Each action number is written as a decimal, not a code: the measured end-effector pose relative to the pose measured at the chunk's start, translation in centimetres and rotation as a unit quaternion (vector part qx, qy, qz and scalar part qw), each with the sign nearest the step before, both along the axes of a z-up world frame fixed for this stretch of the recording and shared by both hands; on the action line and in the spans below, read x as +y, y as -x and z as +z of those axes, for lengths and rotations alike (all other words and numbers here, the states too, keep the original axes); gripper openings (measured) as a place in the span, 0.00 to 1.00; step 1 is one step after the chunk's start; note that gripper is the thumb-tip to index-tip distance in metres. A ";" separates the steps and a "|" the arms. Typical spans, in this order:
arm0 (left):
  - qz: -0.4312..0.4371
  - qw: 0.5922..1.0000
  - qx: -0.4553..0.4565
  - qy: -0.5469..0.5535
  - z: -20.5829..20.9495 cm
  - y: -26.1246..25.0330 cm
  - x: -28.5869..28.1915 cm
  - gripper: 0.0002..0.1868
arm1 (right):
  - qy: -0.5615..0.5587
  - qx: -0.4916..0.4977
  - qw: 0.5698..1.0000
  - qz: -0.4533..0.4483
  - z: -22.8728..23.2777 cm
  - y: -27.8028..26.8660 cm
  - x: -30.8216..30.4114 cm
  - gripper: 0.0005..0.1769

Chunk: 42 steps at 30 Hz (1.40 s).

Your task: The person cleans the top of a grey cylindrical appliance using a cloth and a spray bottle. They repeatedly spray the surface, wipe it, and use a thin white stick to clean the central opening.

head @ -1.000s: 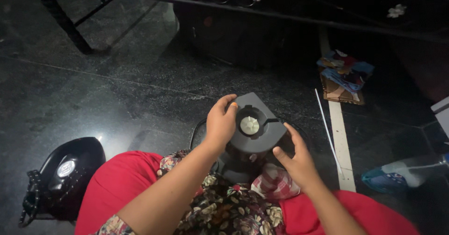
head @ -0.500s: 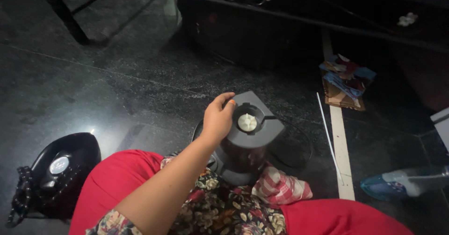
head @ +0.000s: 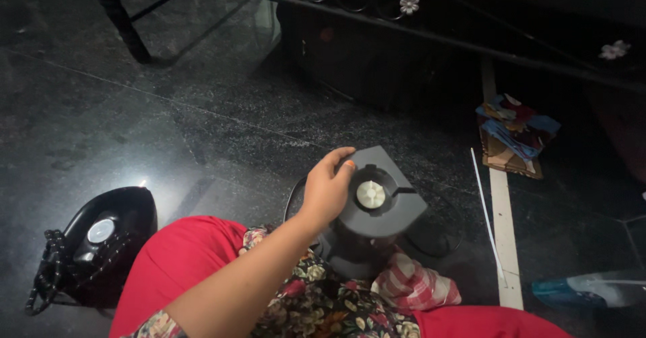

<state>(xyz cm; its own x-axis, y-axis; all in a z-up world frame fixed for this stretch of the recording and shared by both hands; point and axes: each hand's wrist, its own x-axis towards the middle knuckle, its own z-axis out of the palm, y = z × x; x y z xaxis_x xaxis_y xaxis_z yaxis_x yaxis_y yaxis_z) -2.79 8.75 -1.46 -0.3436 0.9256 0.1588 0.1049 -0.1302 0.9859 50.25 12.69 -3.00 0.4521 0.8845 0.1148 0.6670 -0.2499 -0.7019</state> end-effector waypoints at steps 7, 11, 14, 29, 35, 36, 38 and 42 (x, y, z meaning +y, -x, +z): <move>-0.014 0.997 0.072 -0.031 1.5 -2.9 -2.4 0.19 | 0.042 -0.036 0.998 0.043 -1.3 -3.3 -0.7 0.26; -0.041 0.995 0.091 -0.028 2.2 -4.8 -2.7 0.19 | 0.059 -0.052 0.985 0.154 4.4 3.5 0.3 0.25; -0.041 0.992 0.109 -0.044 2.2 -5.7 -2.7 0.19 | 0.097 -0.067 0.954 0.274 9.3 10.1 0.2 0.23; -0.077 0.991 0.105 -0.036 2.4 -6.9 -3.2 0.18 | 0.303 -0.263 0.803 0.441 18.4 28.1 -4.7 0.12; -0.079 0.990 0.107 -0.047 2.6 -6.8 -3.2 0.18 | 0.252 -0.336 0.761 0.494 18.1 29.2 -4.3 0.16; -0.084 0.991 0.099 -0.037 2.8 -6.8 -3.2 0.18 | 0.257 -0.345 0.756 0.493 18.1 29.5 -4.3 0.15; -0.093 0.992 0.084 -0.018 3.3 -6.7 -3.5 0.19 | 0.265 -0.353 0.751 0.492 18.4 29.8 -4.5 0.15; -0.096 0.992 0.081 -0.008 3.4 -6.5 -3.4 0.19 | 0.254 -0.342 0.754 0.500 18.3 30.2 -4.1 0.15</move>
<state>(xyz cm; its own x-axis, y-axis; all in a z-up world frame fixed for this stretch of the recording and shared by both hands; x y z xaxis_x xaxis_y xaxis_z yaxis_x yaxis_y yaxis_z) 3.75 5.36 1.98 -0.1306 0.9682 0.2136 0.2332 -0.1794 0.9557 20.04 8.58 15.33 -0.4807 0.7530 -0.4493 0.8631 0.4968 -0.0907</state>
